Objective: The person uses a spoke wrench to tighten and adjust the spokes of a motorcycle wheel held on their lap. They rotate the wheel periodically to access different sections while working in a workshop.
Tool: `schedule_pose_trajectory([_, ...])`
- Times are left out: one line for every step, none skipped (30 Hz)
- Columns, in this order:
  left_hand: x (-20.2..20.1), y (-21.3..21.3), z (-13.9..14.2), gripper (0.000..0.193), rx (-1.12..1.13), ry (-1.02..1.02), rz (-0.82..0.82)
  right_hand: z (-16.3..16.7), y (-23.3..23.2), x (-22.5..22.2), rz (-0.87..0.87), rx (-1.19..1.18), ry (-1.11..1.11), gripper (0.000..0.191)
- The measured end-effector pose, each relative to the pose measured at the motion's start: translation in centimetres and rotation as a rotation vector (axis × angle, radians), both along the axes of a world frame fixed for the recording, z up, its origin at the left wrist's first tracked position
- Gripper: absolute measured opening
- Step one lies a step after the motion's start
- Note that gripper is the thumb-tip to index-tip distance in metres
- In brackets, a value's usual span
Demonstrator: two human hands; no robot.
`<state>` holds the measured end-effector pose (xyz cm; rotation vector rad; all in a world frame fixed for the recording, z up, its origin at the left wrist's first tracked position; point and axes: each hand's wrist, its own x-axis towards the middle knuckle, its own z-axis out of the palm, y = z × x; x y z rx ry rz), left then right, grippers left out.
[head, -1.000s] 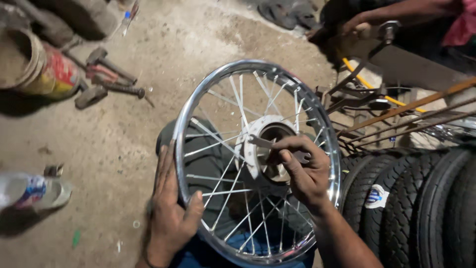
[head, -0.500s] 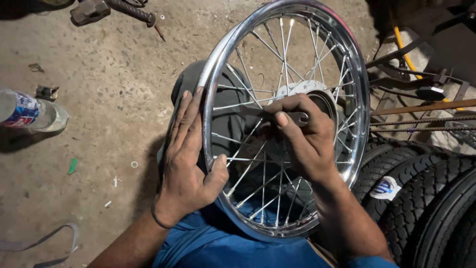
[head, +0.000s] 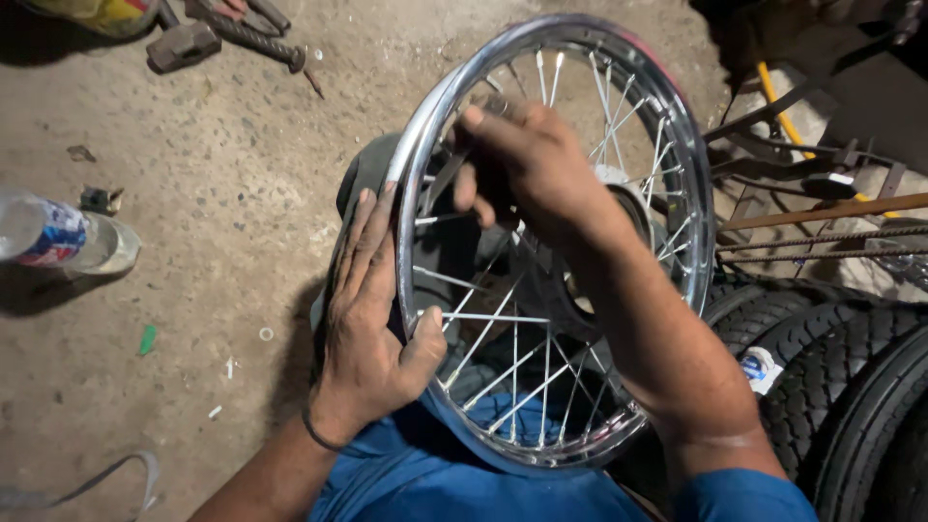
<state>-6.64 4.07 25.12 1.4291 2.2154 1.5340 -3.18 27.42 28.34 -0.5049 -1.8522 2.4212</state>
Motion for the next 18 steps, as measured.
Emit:
schedule_pose_trajectory([0.0,0.0,0.1,0.083,0.008,0.001,-0.001,0.0,-0.1,0.2,-0.011,0.004,-0.021,0.029])
schedule_pose_trajectory([-0.1,0.1,0.2,0.082,0.011,0.005,0.004,0.0,-0.4,0.6,-0.037,0.116,0.018,0.029])
schedule_pose_trajectory([-0.1,0.1,0.3,0.082,0.016,0.007,0.007,-0.2,-0.9,1.3,-0.066,0.229,0.054,0.029])
schedule_pose_trajectory([-0.1,0.2,0.4,0.081,0.019,0.007,0.008,-0.3,-1.2,1.9,-0.097,0.341,0.088,0.029])
schedule_pose_trajectory([-0.2,0.3,0.4,0.08,0.031,0.008,0.003,-0.6,-1.4,2.2,-0.103,0.356,0.147,0.029])
schedule_pose_trajectory([-0.2,0.4,0.4,0.078,0.039,0.008,-0.001,-0.8,-1.6,2.4,-0.106,0.368,0.204,0.029])
schedule_pose_trajectory([-0.2,0.5,0.4,0.077,0.042,0.007,-0.007,-1.1,-1.6,2.6,-0.112,0.375,0.26,0.029])
schedule_pose_trajectory([-0.2,0.5,0.4,0.077,0.039,0.008,-0.012,-1.4,-1.5,2.5,-0.152,0.274,0.232,0.029])
schedule_pose_trajectory([-0.2,0.6,0.3,0.077,0.036,0.013,-0.015,-1.7,-1.5,2.5,-0.191,0.171,0.206,0.028])
schedule_pose_trajectory([-0.3,0.6,0.3,0.076,0.033,0.018,-0.017,-2.0,-1.4,2.4,-0.226,0.068,0.183,0.027])
schedule_pose_trajectory([-0.3,0.6,0.2,0.076,0.038,0.029,-0.018,-2.2,-1.4,2.3,-0.236,0.236,0.191,0.027])
schedule_pose_trajectory([-0.3,0.6,0.2,0.076,0.045,0.036,-0.015,-2.4,-1.5,2.3,-0.241,0.405,0.196,0.027])
schedule_pose_trajectory([-0.3,0.5,0.1,0.076,0.049,0.041,-0.011,-2.5,-1.6,2.4,-0.244,0.573,0.196,0.028])
schedule_pose_trajectory([-0.2,0.5,0.0,0.076,0.048,0.036,-0.01,-2.6,-1.6,2.3,-0.244,0.671,0.24,0.028])
schedule_pose_trajectory([-0.2,0.5,0.0,0.076,0.048,0.032,-0.009,-2.6,-1.6,2.3,-0.243,0.771,0.284,0.028])
schedule_pose_trajectory([-0.1,0.5,-0.1,0.075,0.049,0.029,-0.008,-2.6,-1.7,2.2,-0.241,0.87,0.331,0.028])
schedule_pose_trajectory([-0.1,0.4,-0.2,0.075,0.048,0.02,-0.003,-2.4,-1.6,2.0,-0.21,0.765,0.274,0.028])
schedule_pose_trajectory([0.0,0.4,-0.2,0.075,0.047,0.011,0.0,-2.2,-1.5,1.7,-0.179,0.66,0.216,0.028])
